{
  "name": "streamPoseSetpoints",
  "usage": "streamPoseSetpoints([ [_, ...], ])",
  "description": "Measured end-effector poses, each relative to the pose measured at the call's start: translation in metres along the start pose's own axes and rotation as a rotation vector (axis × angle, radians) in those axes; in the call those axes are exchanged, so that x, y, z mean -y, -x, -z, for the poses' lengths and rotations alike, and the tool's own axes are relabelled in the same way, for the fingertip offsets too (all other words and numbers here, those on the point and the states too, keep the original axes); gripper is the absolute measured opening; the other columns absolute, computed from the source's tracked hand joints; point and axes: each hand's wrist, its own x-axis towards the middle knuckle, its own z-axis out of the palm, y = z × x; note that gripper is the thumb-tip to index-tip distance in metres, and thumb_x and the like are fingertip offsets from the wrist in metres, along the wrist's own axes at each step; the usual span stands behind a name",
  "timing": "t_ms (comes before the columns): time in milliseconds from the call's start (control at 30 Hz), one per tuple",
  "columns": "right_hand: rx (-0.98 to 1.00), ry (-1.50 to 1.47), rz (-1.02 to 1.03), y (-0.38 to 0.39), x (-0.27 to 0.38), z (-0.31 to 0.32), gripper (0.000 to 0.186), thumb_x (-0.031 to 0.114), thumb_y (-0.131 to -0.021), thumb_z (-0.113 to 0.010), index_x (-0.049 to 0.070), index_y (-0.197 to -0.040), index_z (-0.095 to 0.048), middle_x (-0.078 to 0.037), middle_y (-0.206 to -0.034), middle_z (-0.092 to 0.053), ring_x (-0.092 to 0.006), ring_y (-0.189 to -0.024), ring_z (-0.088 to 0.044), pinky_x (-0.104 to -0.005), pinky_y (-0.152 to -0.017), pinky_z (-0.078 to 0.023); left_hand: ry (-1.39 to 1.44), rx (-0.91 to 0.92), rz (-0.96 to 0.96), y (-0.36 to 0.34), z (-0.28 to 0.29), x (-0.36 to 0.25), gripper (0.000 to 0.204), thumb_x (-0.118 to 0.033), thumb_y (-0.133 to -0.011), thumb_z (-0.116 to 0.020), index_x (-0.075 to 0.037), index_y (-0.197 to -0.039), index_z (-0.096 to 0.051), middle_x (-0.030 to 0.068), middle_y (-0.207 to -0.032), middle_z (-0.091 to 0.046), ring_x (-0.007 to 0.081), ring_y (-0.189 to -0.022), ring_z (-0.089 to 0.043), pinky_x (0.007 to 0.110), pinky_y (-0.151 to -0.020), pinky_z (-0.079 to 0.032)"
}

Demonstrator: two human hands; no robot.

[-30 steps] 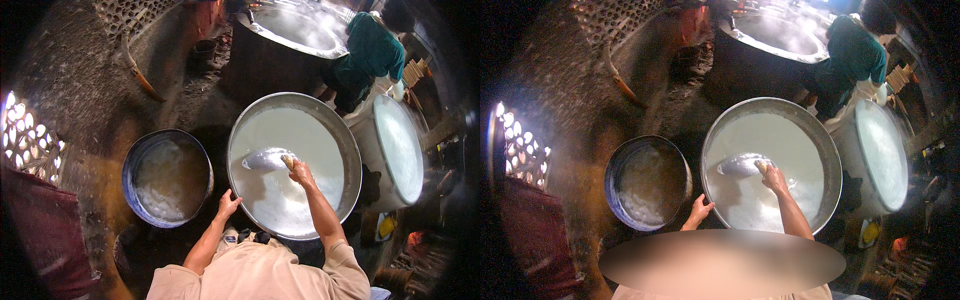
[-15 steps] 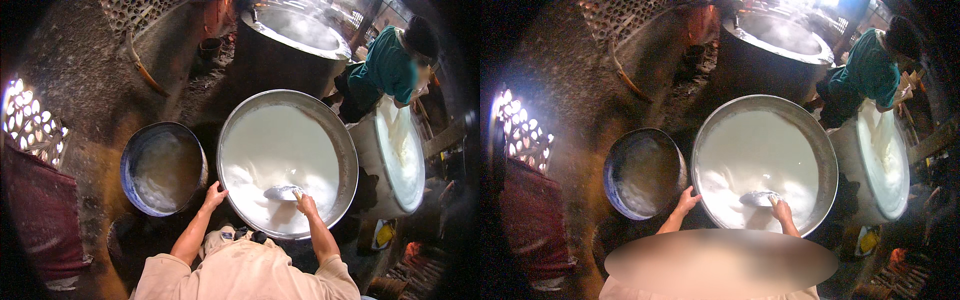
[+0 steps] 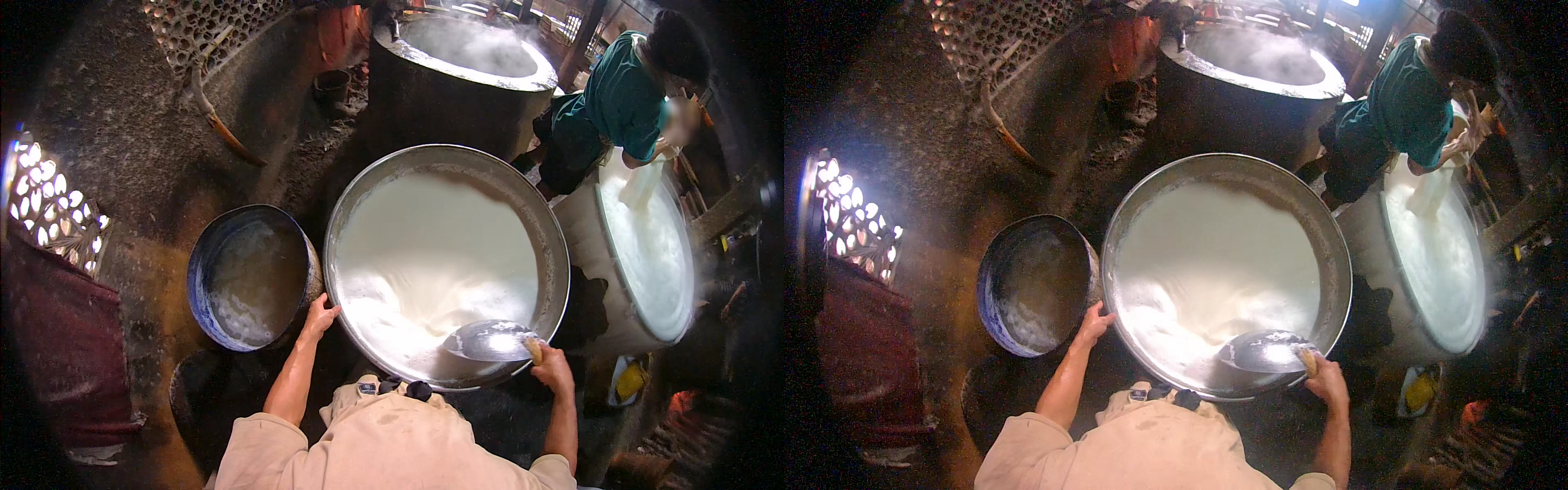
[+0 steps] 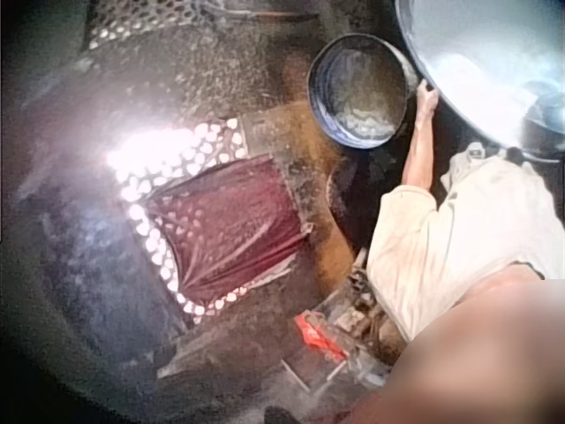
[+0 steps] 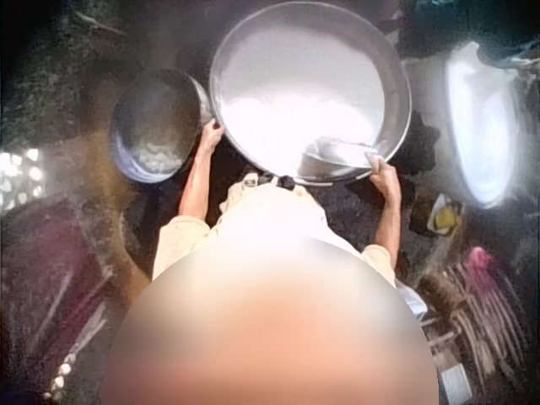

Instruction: The person scoops white curd-like solids from one large vat into a smaller container using a large circular sieve and then stirs the contents of the main vat with a large paddle-like tool.

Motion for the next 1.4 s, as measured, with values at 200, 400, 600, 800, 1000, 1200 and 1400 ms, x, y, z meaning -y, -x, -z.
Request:
streamPoseSetpoints([
  [200, -0.344, -0.179, 0.165, -0.043, 0.009, 0.041, 0.045, 0.003, -0.066, -0.056, 0.004, -0.111, -0.058, -0.019, -0.07, -0.061, -0.029, -0.06, -0.061, -0.0367, -0.056, -0.048, 0.016, 0.012, -0.006, -0.007, 0.004, 0.014, 0.057, -0.008, -0.077, -0.067, 0.006, -0.128, -0.045, 0.0204, -0.125, -0.054, 0.0259, -0.113, -0.052, 0.032, -0.094, -0.04],
  [400, -0.426, -0.203, -0.069, -0.142, 0.0, -0.035, 0.024, 0.005, -0.066, -0.058, 0.001, -0.09, -0.058, -0.018, -0.066, -0.061, -0.0317, -0.059, -0.062, -0.0407, -0.052, -0.05, -0.035, 0.039, -0.086, -0.005, 0.008, 0.012, 0.046, -0.009, -0.079, -0.066, -0.001, -0.122, -0.052, 0.0107, -0.105, -0.063, 0.021, -0.09, -0.058, 0.034, -0.074, -0.048],
  [600, -0.132, -0.353, -0.146, -0.138, 0.017, -0.091, 0.023, 0.008, -0.066, -0.06, 0.0, -0.088, -0.056, -0.011, -0.06, -0.059, -0.0195, -0.044, -0.057, -0.0342, -0.038, -0.049, 0.054, 0.011, -0.042, 0.014, 0.007, -0.017, 0.038, -0.008, -0.075, -0.067, 0.0, -0.111, -0.058, 0.0133, -0.101, -0.065, 0.0195, -0.09, -0.06, 0.033, -0.08, -0.046],
  [800, -0.033, -0.412, -0.212, -0.103, 0.059, -0.139, 0.024, 0.008, -0.065, -0.061, 0.0, -0.088, -0.056, -0.011, -0.059, -0.058, -0.0191, -0.045, -0.057, -0.0336, -0.04, -0.05, -0.044, 0.02, -0.097, 0.012, 0.015, -0.023, 0.045, -0.009, -0.072, -0.068, 0.0, -0.113, -0.056, 0.0153, -0.105, -0.064, 0.0237, -0.096, -0.06, 0.034, -0.084, -0.046],
  [1000, 0.048, -0.444, -0.254, -0.07, 0.097, -0.179, 0.03, 0.006, -0.065, -0.06, 0.0, -0.094, -0.056, -0.01, -0.059, -0.057, -0.0185, -0.045, -0.057, -0.033, -0.039, -0.048, -0.127, 0.049, -0.101, -0.008, 0.019, 0.004, 0.07, -0.02, -0.068, -0.074, 0.006, -0.127, -0.045, 0.0242, -0.125, -0.052, 0.0325, -0.118, -0.049, 0.036, -0.099, -0.038],
  [1200, 0.049, -0.175, -0.184, -0.031, 0.11, -0.198, 0.042, 0.006, -0.064, -0.062, 0.002, -0.105, -0.055, -0.013, -0.065, -0.061, -0.0219, -0.049, -0.06, -0.0347, -0.044, -0.049, -0.146, 0.125, -0.147, -0.004, 0.021, -0.012, 0.071, -0.022, -0.067, -0.076, 0.007, -0.125, -0.045, 0.0253, -0.123, -0.053, 0.0345, -0.117, -0.05, 0.037, -0.099, -0.038],
  [1400, 0.147, -0.215, -0.158, 0.017, 0.165, -0.146, 0.055, 0.013, -0.063, -0.063, 0.002, -0.117, -0.054, -0.025, -0.095, -0.064, -0.0412, -0.086, -0.062, -0.0436, -0.077, -0.05, -0.153, 0.145, -0.225, -0.003, 0.037, -0.003, 0.061, -0.027, -0.071, -0.075, 0.002, -0.12, -0.052, 0.0221, -0.113, -0.059, 0.0311, -0.105, -0.058, 0.036, -0.091, -0.044],
])
